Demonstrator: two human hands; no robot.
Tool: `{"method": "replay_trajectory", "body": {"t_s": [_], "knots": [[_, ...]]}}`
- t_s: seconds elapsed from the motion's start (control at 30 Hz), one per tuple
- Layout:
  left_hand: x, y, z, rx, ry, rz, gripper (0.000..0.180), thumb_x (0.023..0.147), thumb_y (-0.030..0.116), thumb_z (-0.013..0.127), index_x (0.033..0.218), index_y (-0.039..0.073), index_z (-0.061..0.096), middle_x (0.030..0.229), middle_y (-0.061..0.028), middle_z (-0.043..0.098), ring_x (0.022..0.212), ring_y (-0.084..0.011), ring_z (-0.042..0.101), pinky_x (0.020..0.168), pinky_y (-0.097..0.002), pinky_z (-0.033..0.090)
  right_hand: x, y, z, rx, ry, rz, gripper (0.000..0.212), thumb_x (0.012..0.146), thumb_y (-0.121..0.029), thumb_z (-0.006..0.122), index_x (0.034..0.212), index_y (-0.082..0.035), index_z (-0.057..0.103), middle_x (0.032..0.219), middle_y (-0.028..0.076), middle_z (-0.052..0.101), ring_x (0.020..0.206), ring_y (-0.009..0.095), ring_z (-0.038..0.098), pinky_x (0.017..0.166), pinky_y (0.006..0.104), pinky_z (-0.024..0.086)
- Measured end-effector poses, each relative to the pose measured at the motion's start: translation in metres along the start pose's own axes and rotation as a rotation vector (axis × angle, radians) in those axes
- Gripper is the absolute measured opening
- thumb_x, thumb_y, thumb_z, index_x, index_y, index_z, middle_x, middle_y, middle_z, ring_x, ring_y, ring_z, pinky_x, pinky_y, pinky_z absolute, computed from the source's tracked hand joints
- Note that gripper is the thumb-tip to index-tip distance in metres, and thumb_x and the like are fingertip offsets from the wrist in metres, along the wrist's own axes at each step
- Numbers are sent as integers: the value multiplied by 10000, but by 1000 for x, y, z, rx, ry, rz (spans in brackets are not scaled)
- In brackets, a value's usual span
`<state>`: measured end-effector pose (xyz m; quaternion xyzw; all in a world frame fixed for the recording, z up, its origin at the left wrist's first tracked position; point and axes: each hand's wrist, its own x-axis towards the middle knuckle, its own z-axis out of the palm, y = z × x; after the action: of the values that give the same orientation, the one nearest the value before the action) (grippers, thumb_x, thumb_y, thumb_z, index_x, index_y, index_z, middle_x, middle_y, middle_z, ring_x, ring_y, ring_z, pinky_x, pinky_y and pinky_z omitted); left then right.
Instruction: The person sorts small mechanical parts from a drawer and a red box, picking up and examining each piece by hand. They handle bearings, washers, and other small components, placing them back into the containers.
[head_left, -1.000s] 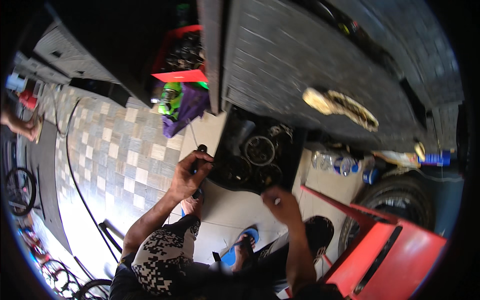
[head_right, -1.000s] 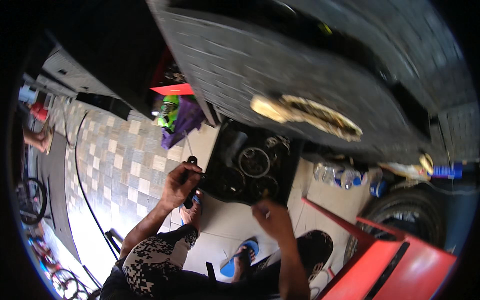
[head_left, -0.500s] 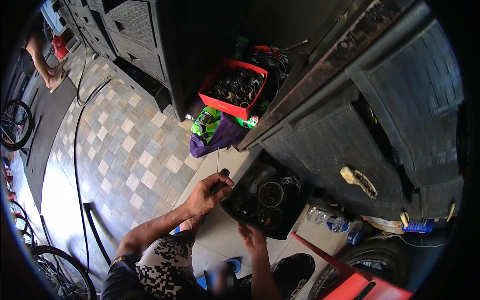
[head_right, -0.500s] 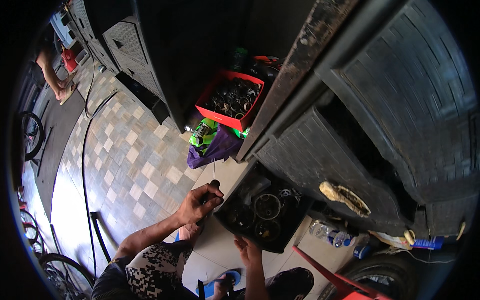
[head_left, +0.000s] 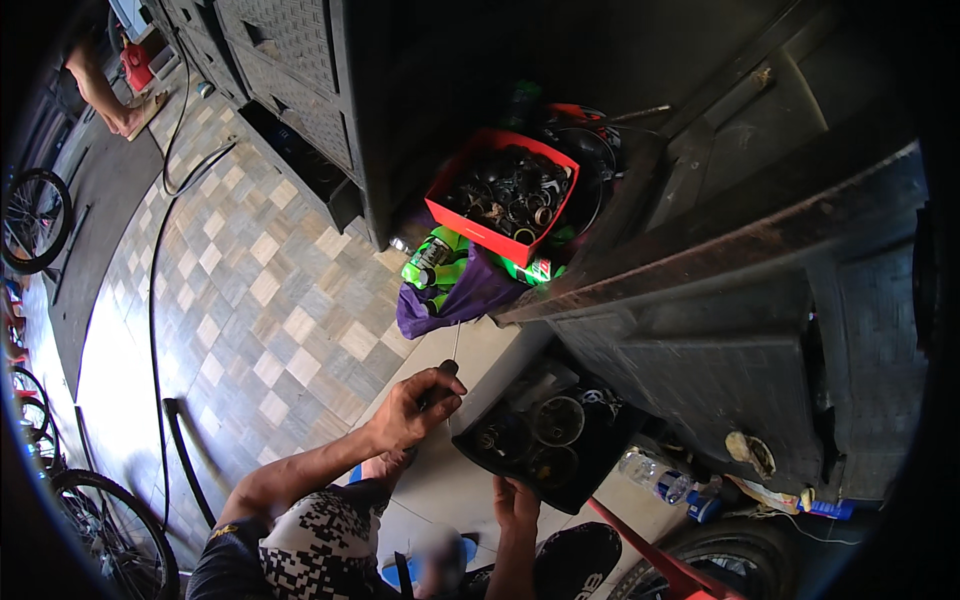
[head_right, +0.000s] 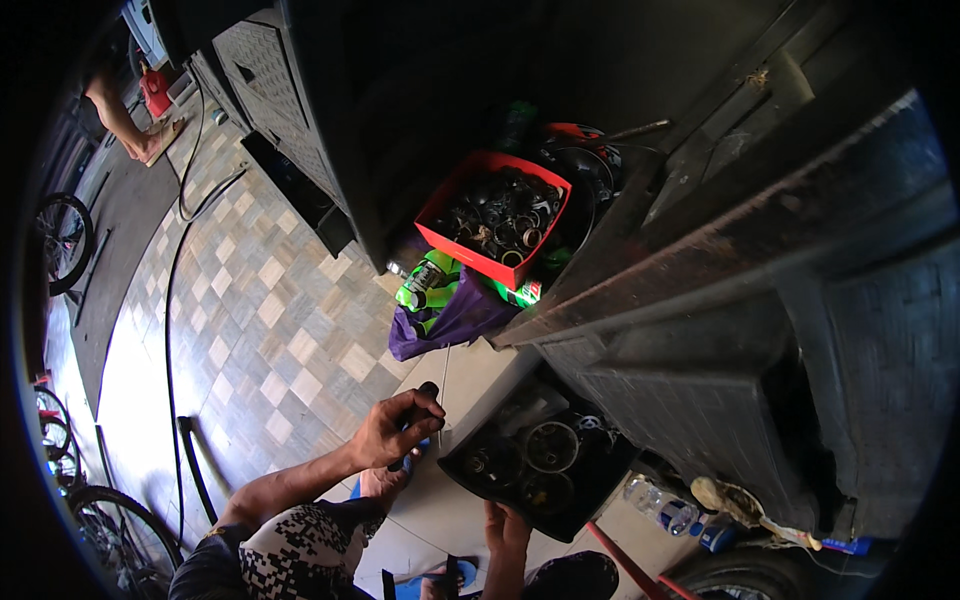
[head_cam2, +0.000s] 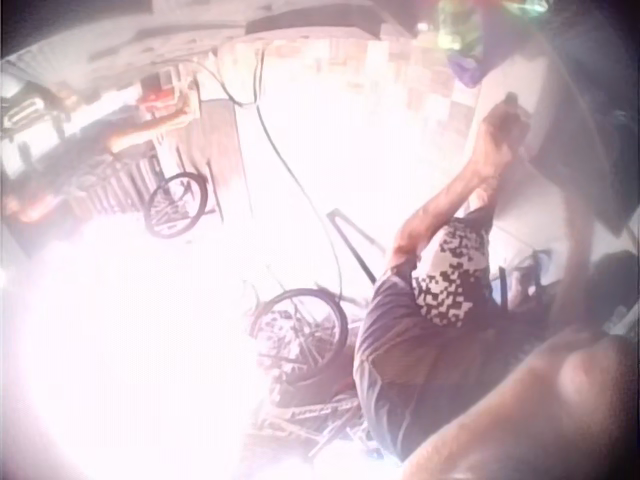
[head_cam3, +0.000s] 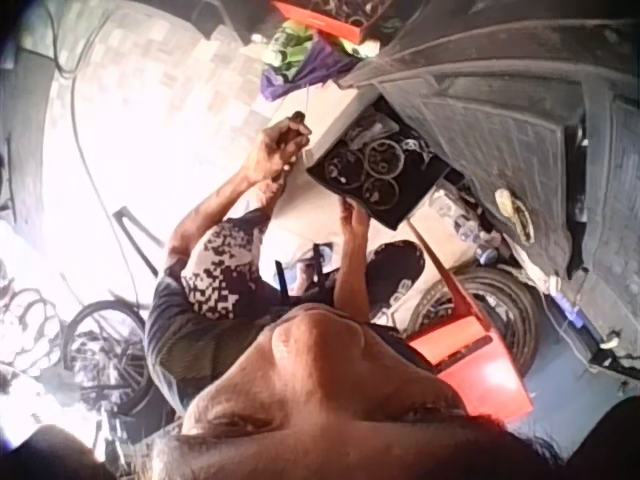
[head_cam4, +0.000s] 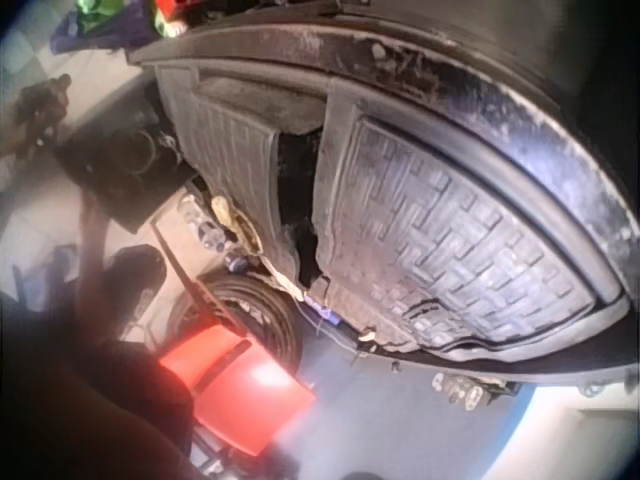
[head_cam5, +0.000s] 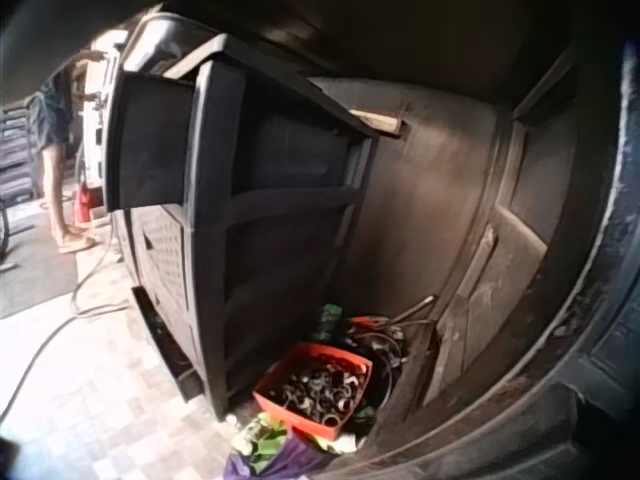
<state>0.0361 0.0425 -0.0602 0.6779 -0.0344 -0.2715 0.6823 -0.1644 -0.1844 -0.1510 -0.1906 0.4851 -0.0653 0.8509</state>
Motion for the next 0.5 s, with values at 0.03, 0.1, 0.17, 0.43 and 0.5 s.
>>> {"method": "replay_trajectory", "body": {"t_s": [0.03, 0.1, 0.17, 0.43, 0.5], "knots": [[2, -3, -3, 9, 3, 16, 176, 965, 130, 696, 1119, 51, 665, 885, 1, 629, 802, -83, 561, 721, -260, 463, 0, -2, 2, -2, 20, 9, 493, 792, 195, 608, 1232, -26, 639, 1192, 115, 690, 1063, 238, 698, 904, 340, 625], [3, -9, -8, -9, 10, 38, 168, 969, 121, 689, 1119, 51, 662, 888, 6, 630, 805, -81, 564, 725, -255, 464, 0, -4, 4, -3, 59, 4, 500, 780, 199, 608, 1226, -24, 639, 1189, 113, 690, 1059, 239, 699, 902, 339, 628], [4, -15, -14, -55, 19, 38, 158, 972, 107, 681, 1118, 51, 659, 891, 11, 630, 816, -79, 570, 735, -251, 468, 1, -6, 6, 16, 62, -17, 497, 772, 200, 610, 1216, -20, 638, 1177, 108, 691, 1047, 236, 700, 897, 338, 631], [10, -30, -33, 13, 77, 31, 151, 967, 94, 673, 1105, 34, 656, 871, 10, 635, 809, -63, 575, 744, -256, 479, 29, -26, 14, 11, 84, -41, 481, 786, 182, 609, 1221, -20, 642, 1134, 91, 689, 984, 228, 696, 775, 250, 643], [23, -30, -35, -4, 82, 27, 152, 989, 100, 666, 1118, 22, 642, 945, -13, 655, 891, -79, 603, 803, -263, 496, 43, -36, 19, -7, 15, -46, 442, 798, 161, 610, 1202, -14, 650, 1139, 97, 691, 978, 239, 695, 723, 223, 639]]}}
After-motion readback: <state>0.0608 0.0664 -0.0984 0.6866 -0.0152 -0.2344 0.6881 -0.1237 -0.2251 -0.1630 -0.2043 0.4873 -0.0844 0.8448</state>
